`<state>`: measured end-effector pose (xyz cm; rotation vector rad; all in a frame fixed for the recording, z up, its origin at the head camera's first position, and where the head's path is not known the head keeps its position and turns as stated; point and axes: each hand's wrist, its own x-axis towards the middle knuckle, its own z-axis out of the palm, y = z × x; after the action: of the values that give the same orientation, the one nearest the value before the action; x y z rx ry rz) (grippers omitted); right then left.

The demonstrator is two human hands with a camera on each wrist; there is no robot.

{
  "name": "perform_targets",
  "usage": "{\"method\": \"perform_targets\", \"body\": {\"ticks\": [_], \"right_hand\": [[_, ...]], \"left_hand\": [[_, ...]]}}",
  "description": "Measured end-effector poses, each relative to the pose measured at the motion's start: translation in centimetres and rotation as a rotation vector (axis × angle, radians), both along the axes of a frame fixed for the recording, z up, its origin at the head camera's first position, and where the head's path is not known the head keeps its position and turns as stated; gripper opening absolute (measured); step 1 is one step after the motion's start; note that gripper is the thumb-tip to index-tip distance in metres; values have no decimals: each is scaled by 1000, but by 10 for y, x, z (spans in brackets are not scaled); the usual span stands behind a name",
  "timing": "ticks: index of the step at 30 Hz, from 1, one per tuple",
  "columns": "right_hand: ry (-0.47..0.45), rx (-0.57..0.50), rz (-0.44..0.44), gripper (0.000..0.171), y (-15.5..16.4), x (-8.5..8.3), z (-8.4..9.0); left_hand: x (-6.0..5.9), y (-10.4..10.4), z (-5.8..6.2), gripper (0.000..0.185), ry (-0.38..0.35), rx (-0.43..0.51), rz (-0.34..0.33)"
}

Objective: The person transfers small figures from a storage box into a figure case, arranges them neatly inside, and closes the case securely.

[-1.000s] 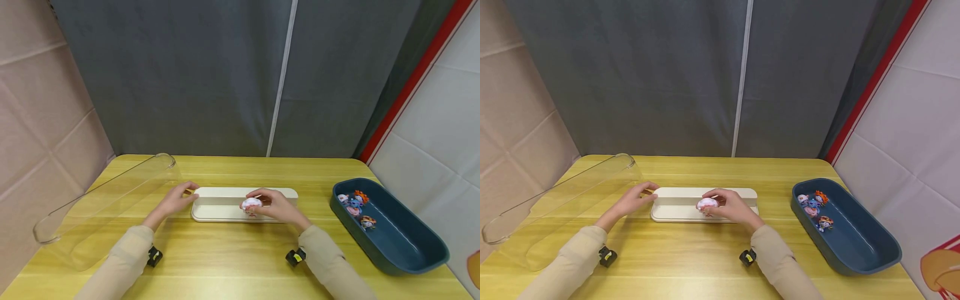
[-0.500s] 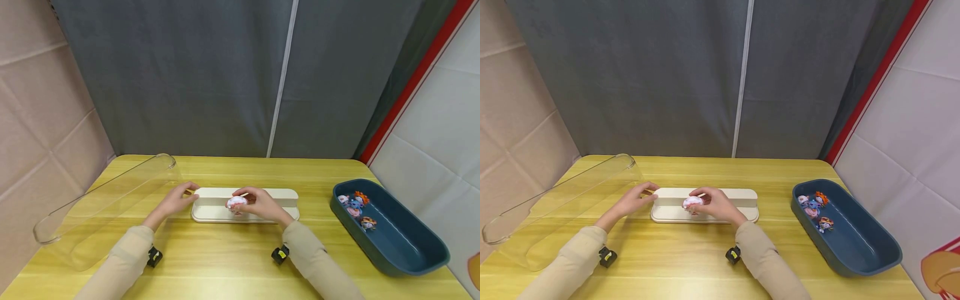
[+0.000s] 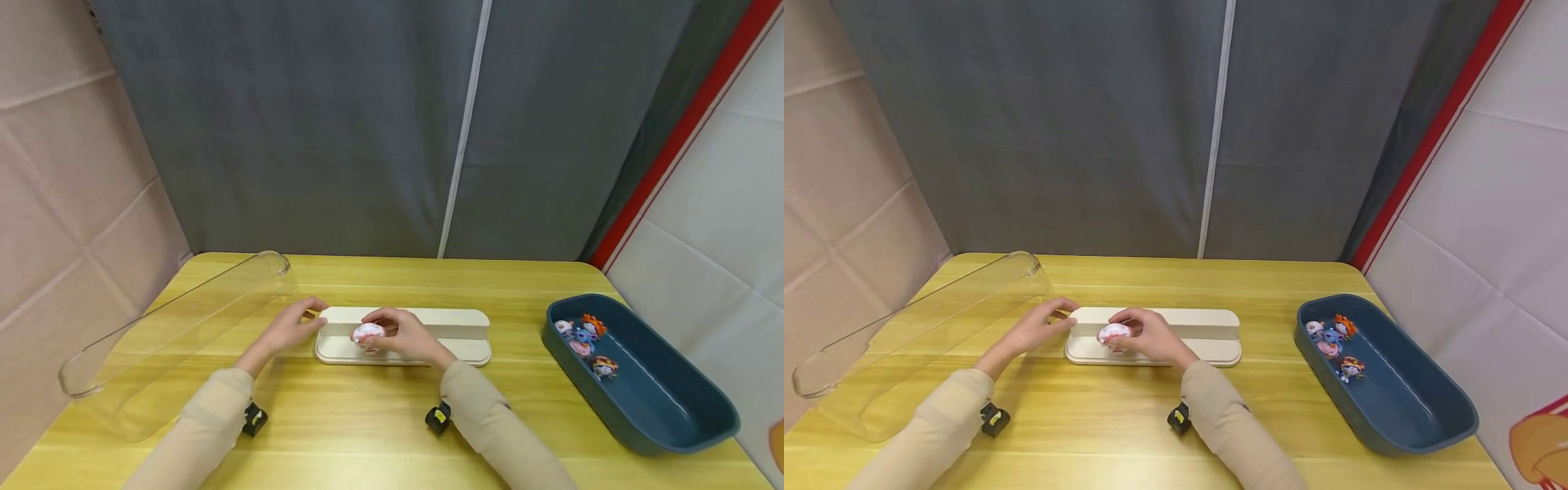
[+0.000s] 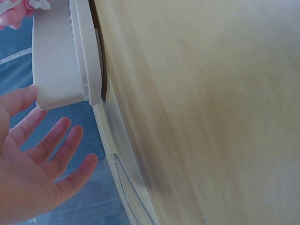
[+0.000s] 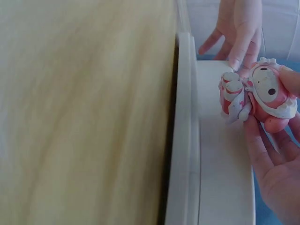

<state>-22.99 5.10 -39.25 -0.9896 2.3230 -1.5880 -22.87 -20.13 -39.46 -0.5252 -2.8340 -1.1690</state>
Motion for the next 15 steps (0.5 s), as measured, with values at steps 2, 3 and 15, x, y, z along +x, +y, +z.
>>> {"method": "perform_targets", "body": {"ticks": [2,3,15], "right_hand": [[-10,-3,-7,33,-4,0,-2],[-17,-4,-14,33,-6,0,-3],[26,-60,-43,32,-22,24,21]], "left_hand": [[0,0,0,28,3,4,-2],[0,0,0,28,6,6,-3],[0,0,0,28,15,3,-16]]}}
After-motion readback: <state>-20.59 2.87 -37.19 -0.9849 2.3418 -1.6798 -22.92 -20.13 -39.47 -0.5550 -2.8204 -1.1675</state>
